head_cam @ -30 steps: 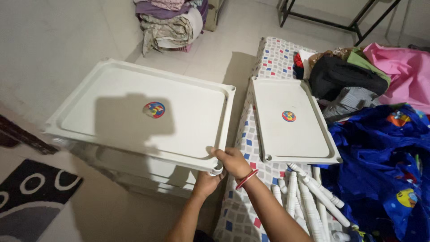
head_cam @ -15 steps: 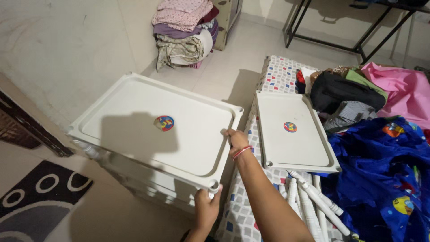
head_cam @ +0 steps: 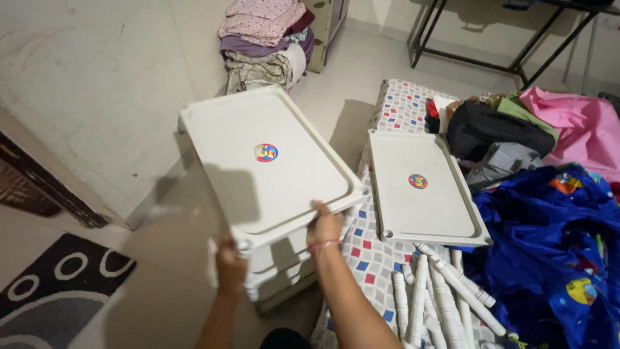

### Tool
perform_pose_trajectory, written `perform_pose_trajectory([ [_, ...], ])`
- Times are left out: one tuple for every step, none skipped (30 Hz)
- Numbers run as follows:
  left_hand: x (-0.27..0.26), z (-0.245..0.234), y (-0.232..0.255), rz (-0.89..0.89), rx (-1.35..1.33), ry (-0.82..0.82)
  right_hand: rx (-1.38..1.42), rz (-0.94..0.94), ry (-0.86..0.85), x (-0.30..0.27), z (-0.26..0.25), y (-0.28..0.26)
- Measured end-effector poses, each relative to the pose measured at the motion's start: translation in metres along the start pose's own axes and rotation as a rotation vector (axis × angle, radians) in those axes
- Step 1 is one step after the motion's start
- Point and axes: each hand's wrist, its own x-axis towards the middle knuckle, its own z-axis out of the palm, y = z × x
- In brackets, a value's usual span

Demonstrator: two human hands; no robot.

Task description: The person disassembles a white plastic shelving unit by removing the top tray and detaching the vertical legs and horizontal crossbars. The parts are placed on the floor and on a nearby bed.

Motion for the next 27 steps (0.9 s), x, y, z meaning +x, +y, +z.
perform_pose_trajectory([
  [0.009, -0.015, 0.000, 0.034, -0.005, 0.090, 0.030, 0.018, -0.072, -0.023, -0.002, 0.004],
  [0.015, -0.029, 0.003, 0.068, -0.011, 0.179, -0.016, 0.098, -0.110, -0.042, -0.003, 0.006],
  [0.018, -0.039, 0.007, 0.099, -0.018, 0.272, -0.065, 0.179, -0.149, -0.062, -0.011, 0.007],
  [0.019, -0.048, 0.010, 0.070, 0.049, 0.309, -0.212, 0.176, -0.255, -0.075, -0.020, 0.003],
  [0.020, -0.055, 0.014, 0.042, 0.118, 0.349, -0.359, 0.173, -0.365, -0.082, -0.030, -0.004],
  [0.021, -0.059, 0.017, 0.013, 0.187, 0.389, -0.505, 0.167, -0.475, -0.083, -0.036, -0.011],
  [0.017, -0.060, 0.020, -0.111, 0.150, 0.424, -0.633, 0.169, -0.366, -0.085, -0.045, -0.018],
  [0.009, -0.056, 0.023, -0.235, 0.112, 0.457, -0.759, 0.171, -0.255, -0.086, -0.058, -0.027],
  [0.000, -0.049, 0.026, -0.358, 0.073, 0.491, -0.846, -0.191, -0.179, -0.082, -0.067, -0.035],
  [-0.012, -0.038, 0.030, -0.384, -0.064, 0.464, -0.914, -0.556, -0.098, -0.075, -0.074, -0.041],
  [-0.029, -0.022, 0.036, -0.400, -0.248, 0.420, -0.769, -0.546, -0.058, -0.065, -0.080, -0.049],
  [-0.046, -0.006, 0.045, -0.432, -0.441, 0.394, -0.624, -0.533, -0.019, -0.055, -0.085, -0.053],
  [-0.064, 0.014, 0.056, -0.370, -0.688, 0.300, -0.620, -0.428, -0.065, -0.044, -0.091, -0.056],
  [-0.077, 0.032, 0.069, -0.309, -0.858, 0.181, -0.614, -0.323, -0.110, -0.031, -0.096, -0.061],
  [-0.082, 0.047, 0.082, -0.245, -0.875, 0.077, -0.604, -0.220, -0.153, -0.020, -0.101, -0.062],
  [-0.087, 0.061, 0.098, -0.097, -0.294, -0.044, -0.483, -0.147, -0.248, -0.012, -0.102, -0.055],
  [-0.087, 0.073, 0.112, -0.059, -0.330, -0.086, -0.362, -0.075, -0.344, -0.005, -0.101, -0.047],
  [-0.086, 0.082, 0.125, -0.020, -0.367, -0.128, -0.240, -0.003, -0.438, -0.001, -0.101, -0.040],
  [-0.083, 0.088, 0.136, -0.053, -0.362, -0.108, -0.179, 0.004, -0.518, 0.000, -0.104, -0.035],
  [-0.080, 0.094, 0.147, -0.087, -0.357, -0.088, -0.117, 0.011, -0.597, -0.003, -0.108, -0.031],
  [-0.078, 0.095, 0.153, -0.121, -0.350, -0.068, -0.053, 0.019, -0.675, -0.007, -0.109, -0.029],
  [-0.079, 0.094, 0.158, -0.191, -0.429, -0.071, -0.026, 0.075, -0.693, -0.015, -0.109, -0.027],
  [-0.078, 0.094, 0.161, -0.261, -0.509, -0.073, -0.001, 0.131, -0.712, -0.024, -0.108, -0.028],
  [-0.076, 0.094, 0.163, -0.332, -0.588, -0.074, 0.024, 0.187, -0.730, -0.032, -0.103, -0.031],
  [-0.080, 0.092, 0.162, -0.304, -0.585, -0.071, 0.014, 0.219, -0.731, -0.042, -0.099, -0.036],
  [-0.083, 0.089, 0.160, -0.277, -0.582, -0.067, 0.004, 0.252, -0.731, -0.052, -0.094, -0.042],
  [-0.085, 0.089, 0.159, -0.249, -0.583, -0.061, -0.010, 0.284, -0.734, -0.060, -0.086, -0.049],
])
